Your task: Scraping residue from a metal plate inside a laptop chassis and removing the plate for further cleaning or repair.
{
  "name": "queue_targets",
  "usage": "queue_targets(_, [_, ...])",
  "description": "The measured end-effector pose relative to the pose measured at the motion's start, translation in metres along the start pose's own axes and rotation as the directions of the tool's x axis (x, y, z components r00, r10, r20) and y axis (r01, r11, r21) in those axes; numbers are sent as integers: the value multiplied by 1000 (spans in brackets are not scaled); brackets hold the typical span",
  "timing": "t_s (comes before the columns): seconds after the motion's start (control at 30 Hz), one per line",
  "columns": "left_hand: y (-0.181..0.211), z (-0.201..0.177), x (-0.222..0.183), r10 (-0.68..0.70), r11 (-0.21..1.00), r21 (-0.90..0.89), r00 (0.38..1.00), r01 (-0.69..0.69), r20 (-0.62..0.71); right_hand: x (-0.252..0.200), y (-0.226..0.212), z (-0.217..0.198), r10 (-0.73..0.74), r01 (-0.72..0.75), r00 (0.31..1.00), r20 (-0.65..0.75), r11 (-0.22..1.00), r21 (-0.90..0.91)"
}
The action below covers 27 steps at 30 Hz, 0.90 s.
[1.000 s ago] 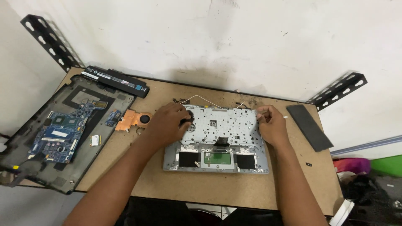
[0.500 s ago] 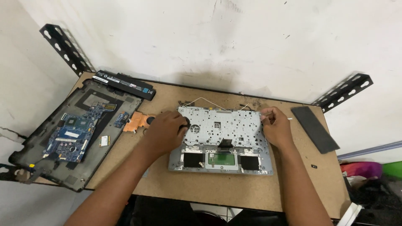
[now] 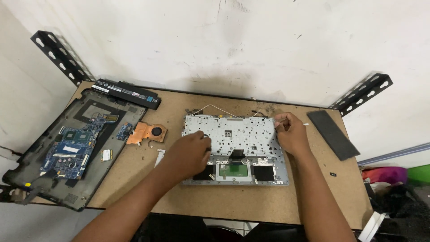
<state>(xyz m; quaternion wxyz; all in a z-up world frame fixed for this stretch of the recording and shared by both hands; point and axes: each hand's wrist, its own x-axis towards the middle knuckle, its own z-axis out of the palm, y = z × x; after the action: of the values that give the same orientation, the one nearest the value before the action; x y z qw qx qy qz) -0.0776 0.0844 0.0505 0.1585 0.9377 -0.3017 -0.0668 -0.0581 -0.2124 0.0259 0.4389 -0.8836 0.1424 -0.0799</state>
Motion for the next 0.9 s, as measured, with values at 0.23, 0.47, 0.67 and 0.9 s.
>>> queue_targets(0.23, [-4,9,0,56,993,105,996,-49,-64,-1,-3,-2,17,-17,1000,-8,1000,1])
queue_targets(0.47, [-4,24,4,-62,975,201,987,91,-147,1,3,0,14,-14,1000,3,999,36])
queue_targets(0.67, [-1,36,15,48,996,76,982,-35,-182,4,6,-2,-10,10,1000,-3,999,32])
queue_targets(0.9, [-25,24,-7,-63,958,262,977,116,-204,3,2,-1,12,-12,1000,0,999,30])
